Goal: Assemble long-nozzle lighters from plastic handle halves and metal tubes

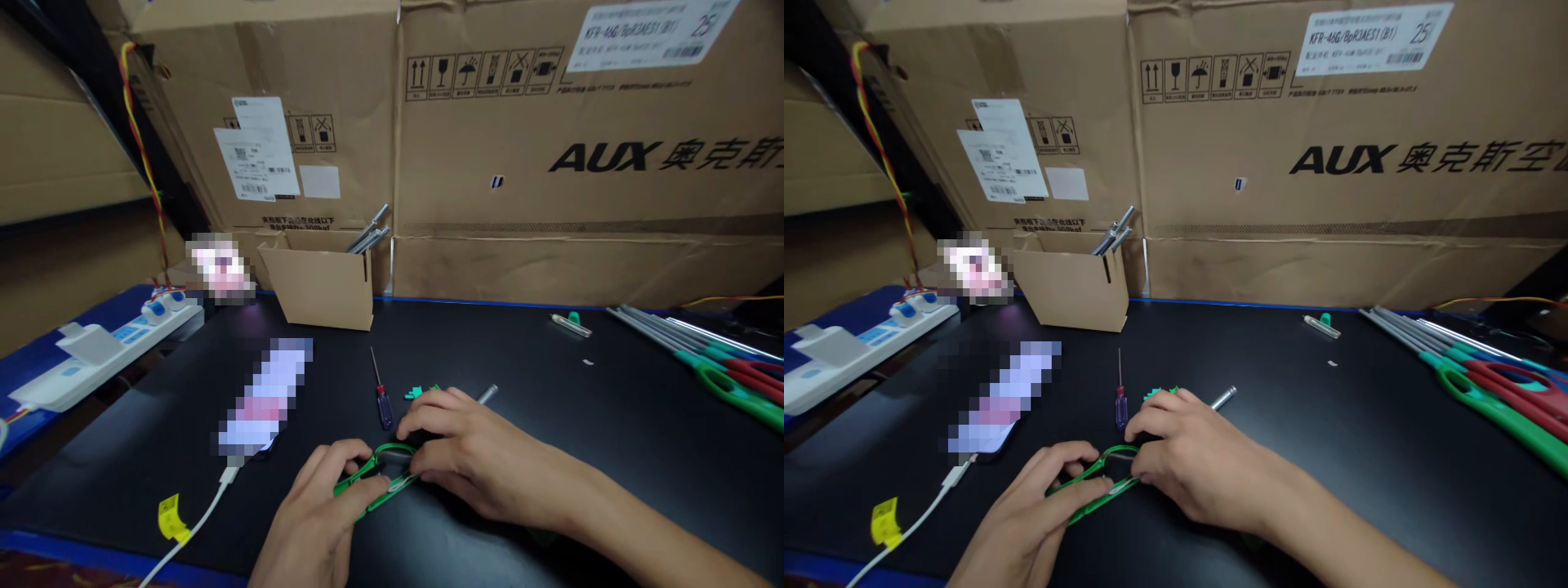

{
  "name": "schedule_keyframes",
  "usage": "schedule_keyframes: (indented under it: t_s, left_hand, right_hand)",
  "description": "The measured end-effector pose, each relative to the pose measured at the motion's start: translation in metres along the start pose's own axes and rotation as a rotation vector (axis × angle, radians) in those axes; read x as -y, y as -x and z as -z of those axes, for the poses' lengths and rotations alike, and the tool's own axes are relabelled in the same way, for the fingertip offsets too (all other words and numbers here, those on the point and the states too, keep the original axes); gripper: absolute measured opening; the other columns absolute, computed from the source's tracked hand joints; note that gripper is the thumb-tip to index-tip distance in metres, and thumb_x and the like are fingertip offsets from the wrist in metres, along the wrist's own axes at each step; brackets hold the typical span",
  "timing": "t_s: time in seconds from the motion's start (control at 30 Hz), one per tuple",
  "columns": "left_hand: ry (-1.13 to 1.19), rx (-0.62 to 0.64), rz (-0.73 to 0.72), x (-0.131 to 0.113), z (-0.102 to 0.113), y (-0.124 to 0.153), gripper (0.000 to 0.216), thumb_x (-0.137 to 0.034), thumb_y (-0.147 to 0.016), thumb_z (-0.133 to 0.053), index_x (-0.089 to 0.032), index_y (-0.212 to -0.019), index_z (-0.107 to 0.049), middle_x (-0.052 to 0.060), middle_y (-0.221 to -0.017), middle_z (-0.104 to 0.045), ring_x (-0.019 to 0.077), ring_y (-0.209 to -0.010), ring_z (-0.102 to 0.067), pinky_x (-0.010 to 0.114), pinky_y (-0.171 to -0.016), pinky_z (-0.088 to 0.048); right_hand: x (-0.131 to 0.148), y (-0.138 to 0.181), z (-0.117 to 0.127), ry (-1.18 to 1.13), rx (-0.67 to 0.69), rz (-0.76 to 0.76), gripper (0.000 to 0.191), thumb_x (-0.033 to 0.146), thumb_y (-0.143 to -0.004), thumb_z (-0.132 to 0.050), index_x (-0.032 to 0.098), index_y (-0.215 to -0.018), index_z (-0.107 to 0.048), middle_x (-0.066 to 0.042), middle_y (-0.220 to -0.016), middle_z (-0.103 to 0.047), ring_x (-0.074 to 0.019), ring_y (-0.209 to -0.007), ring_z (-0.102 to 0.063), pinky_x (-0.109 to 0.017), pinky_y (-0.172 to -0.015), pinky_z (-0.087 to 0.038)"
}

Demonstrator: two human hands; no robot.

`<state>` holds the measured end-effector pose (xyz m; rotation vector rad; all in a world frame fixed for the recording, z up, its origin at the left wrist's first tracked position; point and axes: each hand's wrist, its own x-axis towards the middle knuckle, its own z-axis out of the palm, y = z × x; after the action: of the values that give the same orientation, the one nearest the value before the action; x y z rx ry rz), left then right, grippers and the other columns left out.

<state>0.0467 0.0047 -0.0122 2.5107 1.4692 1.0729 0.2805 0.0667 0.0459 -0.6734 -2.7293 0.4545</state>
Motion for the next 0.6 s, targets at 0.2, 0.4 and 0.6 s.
schedule_keyframes:
  t_s: [0.2, 0.4, 0.6]
  left_hand:
    - [0.015, 0.007, -0.036, -0.003, 0.005, -0.001, 0.037, -0.007, -0.087, -0.043, -0.030, -0.094, -0.071, 0.002, -0.097, -0.063, 0.0119, -0.079, -0.060, 0.018, -0.067, -0.050]
    - [-0.021, -0.002, -0.027, -0.004, 0.001, 0.000, 0.032, -0.010, -0.092, -0.042, -0.028, -0.093, -0.068, 0.002, -0.097, -0.063, 0.0114, -0.081, -0.061, 0.018, -0.069, -0.050]
    - [-0.036, 0.016, -0.020, -0.004, 0.002, 0.000, 0.035, -0.016, -0.095, -0.039, -0.030, -0.091, -0.071, 0.001, -0.096, -0.066, 0.0108, -0.078, -0.063, 0.016, -0.067, -0.052]
  right_hand:
    - [-0.001, -0.006, -0.007, -0.049, -0.019, -0.045, 0.013, 0.016, -0.095, -0.054, 0.022, -0.093, -0.066, -0.001, -0.108, -0.065, -0.0164, -0.103, -0.054, -0.034, -0.094, -0.038]
    - [0.001, -0.004, -0.008, -0.055, -0.031, -0.051, 0.016, 0.012, -0.091, -0.054, 0.021, -0.093, -0.066, -0.003, -0.108, -0.065, -0.0171, -0.101, -0.054, -0.033, -0.092, -0.041]
    - [-0.002, 0.005, -0.007, 0.052, -0.014, 0.051, 0.022, 0.012, -0.092, -0.052, 0.021, -0.104, -0.067, -0.005, -0.117, -0.062, -0.0212, -0.109, -0.052, -0.038, -0.094, -0.040]
